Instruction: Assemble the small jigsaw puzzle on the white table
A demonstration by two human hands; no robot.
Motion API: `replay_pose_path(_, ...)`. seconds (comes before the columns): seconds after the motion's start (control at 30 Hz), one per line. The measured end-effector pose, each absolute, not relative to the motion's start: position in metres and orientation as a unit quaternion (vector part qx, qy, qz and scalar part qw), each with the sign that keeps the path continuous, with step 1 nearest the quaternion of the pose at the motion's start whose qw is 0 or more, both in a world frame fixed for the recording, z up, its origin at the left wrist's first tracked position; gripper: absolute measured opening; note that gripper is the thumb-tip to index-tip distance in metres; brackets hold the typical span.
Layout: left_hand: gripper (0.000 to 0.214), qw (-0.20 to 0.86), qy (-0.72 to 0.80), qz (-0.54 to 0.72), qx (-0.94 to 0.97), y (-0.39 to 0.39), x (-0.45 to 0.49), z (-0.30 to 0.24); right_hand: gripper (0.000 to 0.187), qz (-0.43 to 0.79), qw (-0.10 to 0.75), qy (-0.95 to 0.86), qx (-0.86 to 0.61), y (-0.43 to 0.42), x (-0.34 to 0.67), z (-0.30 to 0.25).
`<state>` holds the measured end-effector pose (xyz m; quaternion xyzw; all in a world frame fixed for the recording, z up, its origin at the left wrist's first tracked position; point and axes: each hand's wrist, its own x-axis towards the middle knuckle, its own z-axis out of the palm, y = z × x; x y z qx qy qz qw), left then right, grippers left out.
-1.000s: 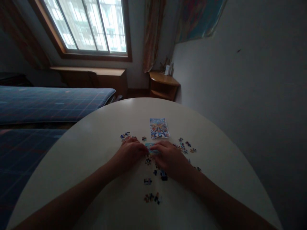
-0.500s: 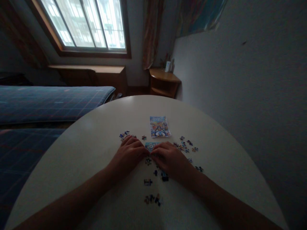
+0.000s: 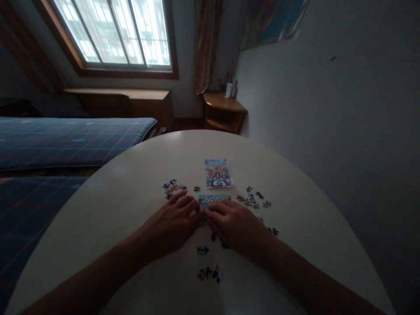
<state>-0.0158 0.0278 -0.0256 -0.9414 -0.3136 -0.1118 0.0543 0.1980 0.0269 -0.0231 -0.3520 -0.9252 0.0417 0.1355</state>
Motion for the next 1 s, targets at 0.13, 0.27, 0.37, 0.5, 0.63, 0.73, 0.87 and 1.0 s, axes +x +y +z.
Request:
replay_pose_path(0.13, 0.017, 0.006, -0.301, -0.117, -0.946, 0.031, -0.024, -0.021, 0.020, 0.059, 0.135, -0.921, -0.362, 0.023, 0.198, -0.018)
replay_pose_path(0.27, 0.018, -0.022, -0.291, -0.158, -0.943, 0.038, -0.034, -0.017, 0.022, 0.117, 0.191, -0.910, -0.348, 0.031, 0.210, -0.021)
replay_pose_path(0.37, 0.028, -0.024, -0.280, -0.157, -0.947, 0.039, -0.036, -0.016, 0.020, 0.123, 0.217, -0.906, -0.343, 0.040, 0.223, -0.024)
replay_pose_path(0.5, 0.030, -0.040, -0.266, -0.135, -0.953, 0.041, -0.036, -0.019, 0.020, 0.123, 0.205, -0.909, -0.342, 0.046, 0.235, -0.025)
replay_pose_path(0.63, 0.025, -0.030, -0.256, -0.133, -0.957, 0.042, -0.035, -0.023, 0.021, 0.125, 0.191, -0.913, -0.338, 0.048, 0.238, -0.026)
replay_pose_path(0.73, 0.026, -0.029, -0.232, -0.147, -0.961, 0.041, -0.033, -0.025, 0.019, 0.124, 0.196, -0.912, -0.339, 0.048, 0.237, -0.027)
replay_pose_path(0.87, 0.019, -0.025, -0.209, -0.135, -0.968, 0.038, -0.029, -0.023, 0.018, 0.128, 0.196, -0.911, -0.339, 0.047, 0.237, -0.027)
replay_pose_path(1.0, 0.015, -0.014, -0.199, -0.133, -0.971, 0.038, -0.029, -0.021, 0.019, 0.123, 0.195, -0.911, -0.343, 0.047, 0.237, -0.027)
